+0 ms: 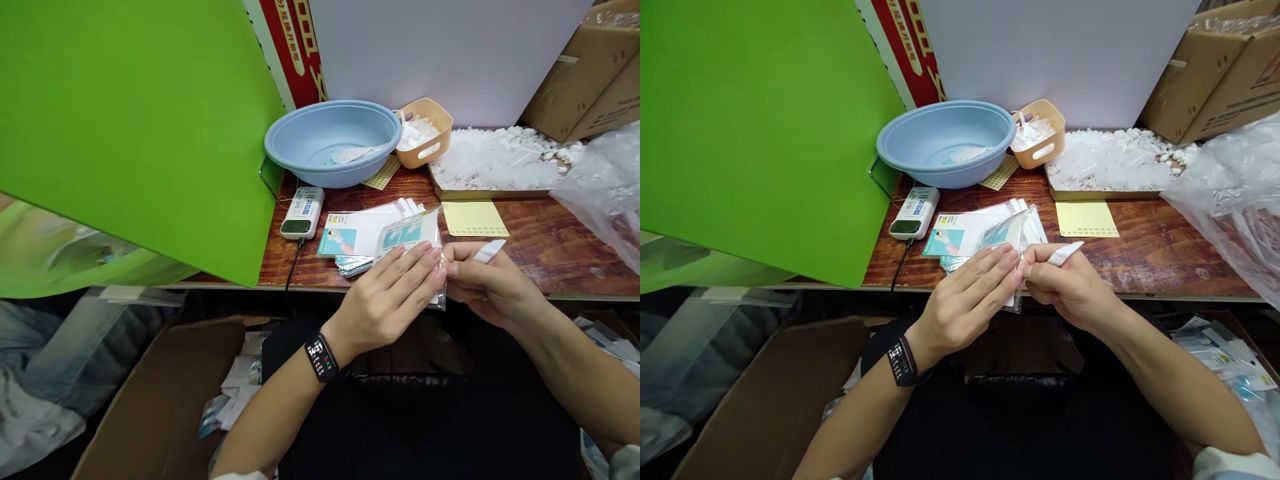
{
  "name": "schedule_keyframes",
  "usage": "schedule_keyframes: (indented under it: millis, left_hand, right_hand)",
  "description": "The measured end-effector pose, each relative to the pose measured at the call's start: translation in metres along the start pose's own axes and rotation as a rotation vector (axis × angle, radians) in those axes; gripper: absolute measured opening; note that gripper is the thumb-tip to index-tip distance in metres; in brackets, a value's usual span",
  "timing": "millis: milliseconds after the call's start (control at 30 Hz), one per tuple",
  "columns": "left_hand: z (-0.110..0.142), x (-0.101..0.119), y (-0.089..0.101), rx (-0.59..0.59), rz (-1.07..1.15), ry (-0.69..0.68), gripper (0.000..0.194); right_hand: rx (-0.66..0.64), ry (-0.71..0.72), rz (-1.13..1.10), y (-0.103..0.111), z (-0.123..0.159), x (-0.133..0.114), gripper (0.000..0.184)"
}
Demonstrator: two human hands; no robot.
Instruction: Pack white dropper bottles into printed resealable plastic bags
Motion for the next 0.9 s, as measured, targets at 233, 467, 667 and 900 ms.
schedule_keyframes:
  millis: [233, 467, 667, 900]
  left_hand:
    - [0.002, 0.005, 0.0, -0.013, 0.001, -0.003, 0.029]
    - [0.0, 0.008, 0.003, -0.05, 0.029, 0.019, 0.027]
    - [0.003, 0.012, 0.002, -0.013, 0.063, 0.044, 0.024]
    - [0.005, 0.008, 0.002, 0.036, 0.184, 0.076, 0.037]
  right_hand:
    - [-0.048, 0.018, -0.03, -0.001, 0.003, 0.001, 0.025]
    - [-0.023, -0.007, -0.047, -0.002, 0.003, 0.005, 0.023]
    - [-0.017, -0.022, -0.052, -0.004, 0.003, 0.004, 0.023]
    - [-0.002, -0.011, -0.03, -0.005, 0.002, 0.003, 0.023]
Point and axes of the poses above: each hand's wrist, its own z-axis away from the middle knuckle, its own y-axis out of the back of the hand, x = y × z, the point moved 1 cm from there along -z, towards the middle knuckle, and after that the axes turned 14 degrees about z, right-handed, at the moved point
